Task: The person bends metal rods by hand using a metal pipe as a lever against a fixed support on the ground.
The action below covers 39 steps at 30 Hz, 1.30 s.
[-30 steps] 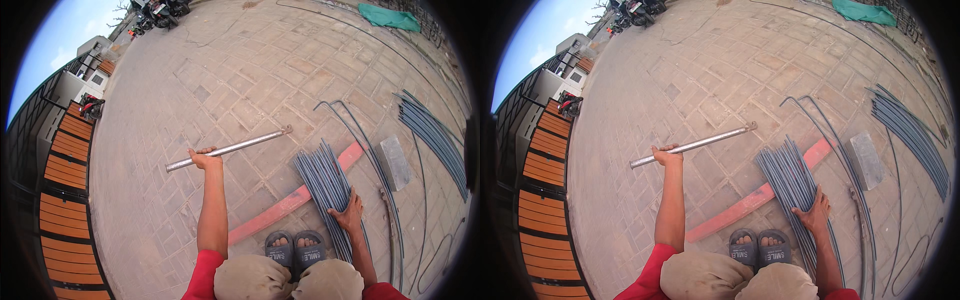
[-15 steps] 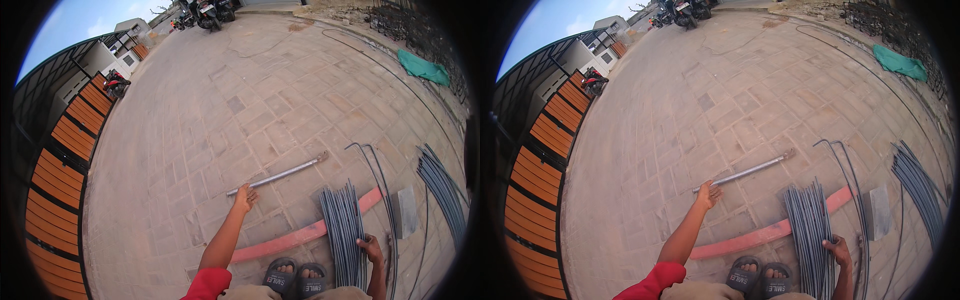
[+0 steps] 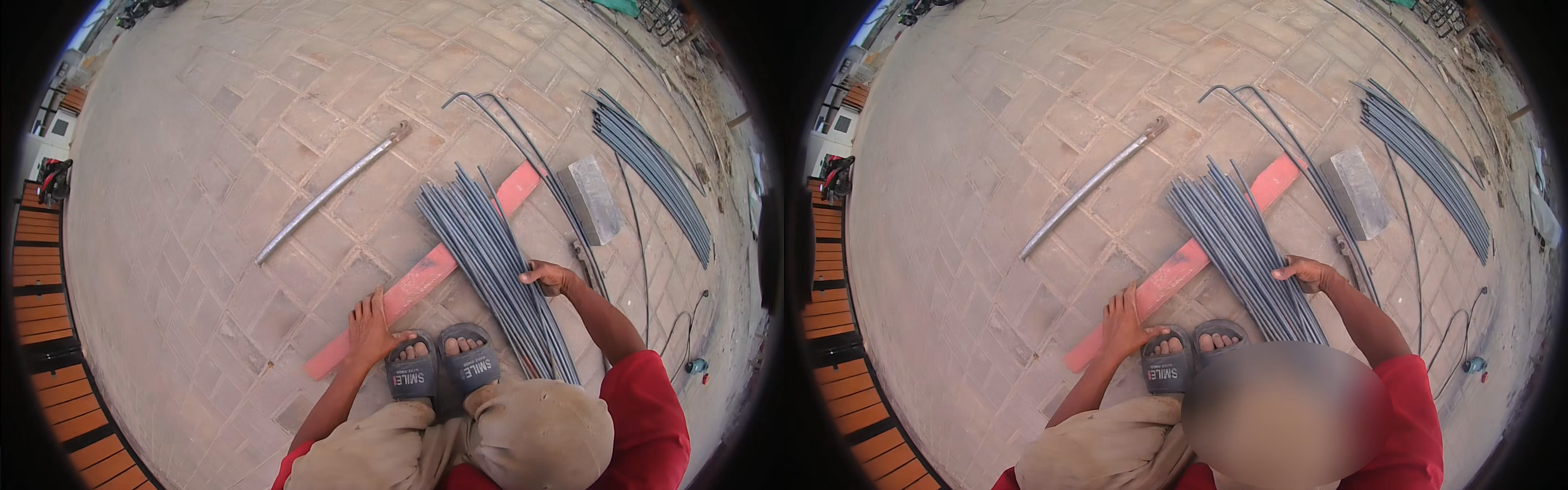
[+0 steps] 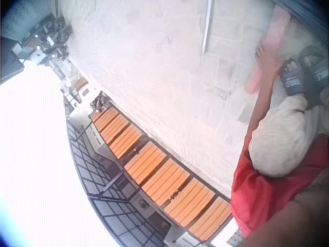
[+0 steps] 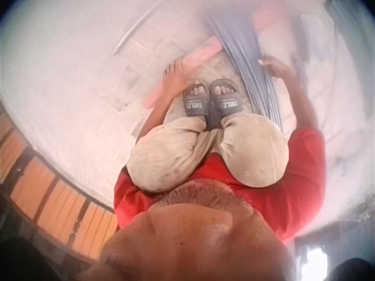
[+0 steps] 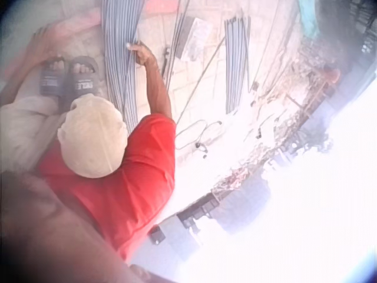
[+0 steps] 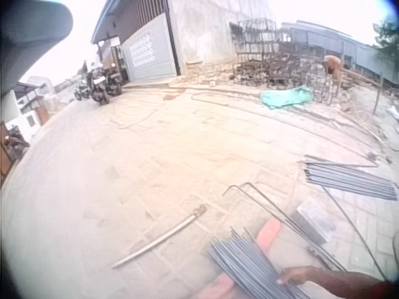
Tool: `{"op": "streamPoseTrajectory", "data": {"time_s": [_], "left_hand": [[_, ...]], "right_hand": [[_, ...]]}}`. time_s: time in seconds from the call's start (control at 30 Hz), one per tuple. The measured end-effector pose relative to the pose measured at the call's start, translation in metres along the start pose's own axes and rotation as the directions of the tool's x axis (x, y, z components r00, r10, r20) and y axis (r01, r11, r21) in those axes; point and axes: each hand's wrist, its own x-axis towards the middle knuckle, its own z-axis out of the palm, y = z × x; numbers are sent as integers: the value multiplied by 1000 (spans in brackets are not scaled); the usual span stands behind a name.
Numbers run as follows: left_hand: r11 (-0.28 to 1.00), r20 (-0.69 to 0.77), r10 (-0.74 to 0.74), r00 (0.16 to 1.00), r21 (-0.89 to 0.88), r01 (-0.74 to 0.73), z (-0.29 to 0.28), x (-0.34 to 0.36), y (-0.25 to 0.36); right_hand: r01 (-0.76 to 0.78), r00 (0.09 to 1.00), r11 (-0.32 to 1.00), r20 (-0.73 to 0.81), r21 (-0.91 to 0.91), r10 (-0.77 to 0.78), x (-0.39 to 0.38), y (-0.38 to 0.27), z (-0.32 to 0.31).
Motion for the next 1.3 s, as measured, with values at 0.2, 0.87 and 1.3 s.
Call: {"op": "streamPoseTrajectory", "data": {"time_s": [0.2, 0.87, 1.3], "left_hand": [[1000, 0, 14, 1000, 9, -14, 4, 4, -13], [966, -185, 220, 958, 175, -188, -34, 3, -51], [942, -466, -334, 819, -204, 267, -104, -159, -133]], "right_hand": [[-149, 986, 983, 97, 110, 138, 24, 12, -4], [-98, 978, 995, 187, -4, 97, 9, 12, 81], [46, 956, 953, -262, -299, -129, -30, -15, 70]]}}
